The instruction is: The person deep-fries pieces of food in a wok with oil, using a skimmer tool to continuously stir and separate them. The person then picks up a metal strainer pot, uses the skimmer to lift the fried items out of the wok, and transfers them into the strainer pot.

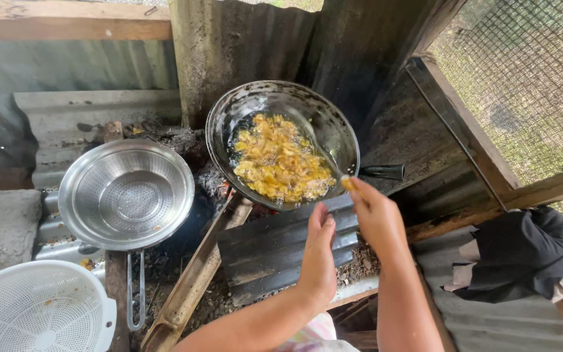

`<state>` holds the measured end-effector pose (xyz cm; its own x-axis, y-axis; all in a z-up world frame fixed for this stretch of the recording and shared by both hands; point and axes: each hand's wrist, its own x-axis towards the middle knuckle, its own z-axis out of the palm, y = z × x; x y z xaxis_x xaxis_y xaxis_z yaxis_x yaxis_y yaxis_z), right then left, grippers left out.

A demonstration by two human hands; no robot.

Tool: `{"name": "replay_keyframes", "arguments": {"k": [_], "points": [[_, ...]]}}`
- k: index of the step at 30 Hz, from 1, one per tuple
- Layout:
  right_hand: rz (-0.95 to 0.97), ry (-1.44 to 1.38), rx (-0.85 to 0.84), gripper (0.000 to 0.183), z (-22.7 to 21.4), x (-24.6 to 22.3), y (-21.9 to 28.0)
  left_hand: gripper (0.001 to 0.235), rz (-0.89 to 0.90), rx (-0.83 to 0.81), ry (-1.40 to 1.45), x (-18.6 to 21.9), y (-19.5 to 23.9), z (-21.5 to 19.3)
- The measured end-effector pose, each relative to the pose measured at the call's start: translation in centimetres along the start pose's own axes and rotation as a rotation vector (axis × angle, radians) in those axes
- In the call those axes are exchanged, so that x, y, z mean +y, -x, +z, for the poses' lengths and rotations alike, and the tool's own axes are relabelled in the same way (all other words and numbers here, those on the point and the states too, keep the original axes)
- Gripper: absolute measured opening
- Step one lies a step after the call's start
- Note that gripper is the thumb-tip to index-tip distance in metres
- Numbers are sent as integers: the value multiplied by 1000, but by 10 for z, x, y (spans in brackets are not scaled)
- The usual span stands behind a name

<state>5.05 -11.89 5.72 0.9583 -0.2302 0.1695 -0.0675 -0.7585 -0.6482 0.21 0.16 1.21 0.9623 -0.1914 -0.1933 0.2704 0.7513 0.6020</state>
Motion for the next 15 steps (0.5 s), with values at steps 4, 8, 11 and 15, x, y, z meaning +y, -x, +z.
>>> {"name": "replay_keyframes", "arguments": {"k": [4,8,11,15], "points": [[61,124,21,36,17,-15,-37,68,-6,-8,-4,-5,-7,1],[-194,197,-29,31,50,-20,-35,69,-68,56,24,-7,-14,-2],[-253,268,-149,34,15,-28,-2,70,-84,59,51,-13,-8,-7],[-255,464,-34,36,-52,-45,56,70,-172,-18,91,-23,8,-8]]}}
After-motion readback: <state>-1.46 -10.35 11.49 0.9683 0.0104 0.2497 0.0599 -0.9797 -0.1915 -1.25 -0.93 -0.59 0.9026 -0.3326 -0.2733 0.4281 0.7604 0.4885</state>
